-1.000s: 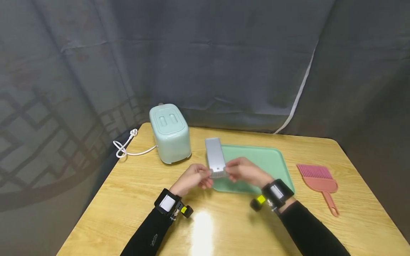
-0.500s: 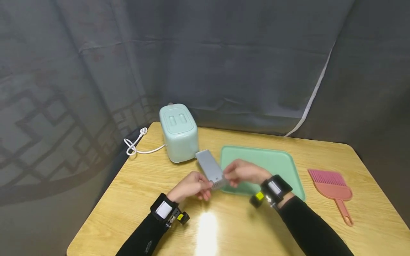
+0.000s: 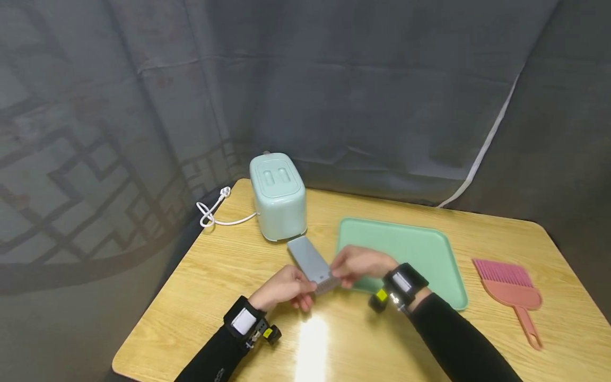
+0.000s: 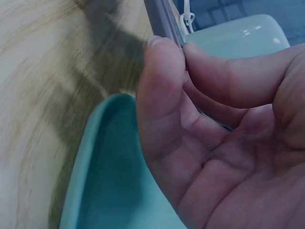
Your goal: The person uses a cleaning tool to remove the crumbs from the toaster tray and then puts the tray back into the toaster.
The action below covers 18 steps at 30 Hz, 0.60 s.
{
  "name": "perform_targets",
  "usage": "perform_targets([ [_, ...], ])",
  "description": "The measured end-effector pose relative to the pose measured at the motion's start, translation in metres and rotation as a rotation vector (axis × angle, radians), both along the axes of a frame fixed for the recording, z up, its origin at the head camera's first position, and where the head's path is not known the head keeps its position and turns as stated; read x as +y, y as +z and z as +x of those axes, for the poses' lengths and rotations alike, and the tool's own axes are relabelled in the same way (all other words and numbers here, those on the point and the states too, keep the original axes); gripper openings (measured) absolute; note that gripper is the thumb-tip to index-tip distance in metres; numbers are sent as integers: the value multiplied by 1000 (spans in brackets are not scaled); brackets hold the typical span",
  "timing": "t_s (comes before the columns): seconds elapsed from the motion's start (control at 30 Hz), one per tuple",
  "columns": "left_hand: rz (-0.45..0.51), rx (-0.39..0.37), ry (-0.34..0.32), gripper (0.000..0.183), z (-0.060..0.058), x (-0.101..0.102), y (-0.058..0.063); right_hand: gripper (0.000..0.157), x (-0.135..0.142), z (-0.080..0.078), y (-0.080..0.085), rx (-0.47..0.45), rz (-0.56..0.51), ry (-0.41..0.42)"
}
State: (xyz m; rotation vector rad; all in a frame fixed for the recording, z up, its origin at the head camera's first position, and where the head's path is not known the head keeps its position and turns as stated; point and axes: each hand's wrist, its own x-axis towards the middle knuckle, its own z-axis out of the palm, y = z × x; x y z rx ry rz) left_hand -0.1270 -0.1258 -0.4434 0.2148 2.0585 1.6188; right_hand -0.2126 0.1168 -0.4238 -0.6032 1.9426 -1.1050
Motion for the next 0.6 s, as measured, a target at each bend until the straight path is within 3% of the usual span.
perform_targets([
  [0.27,-25,2,40,19,-1,-11,-3,15,-14,-2,-4,-25,3,-22],
  [0.6,-75,-5,90,17,-7,-23,-6,17,-37,-1,-5,42,75,-126],
])
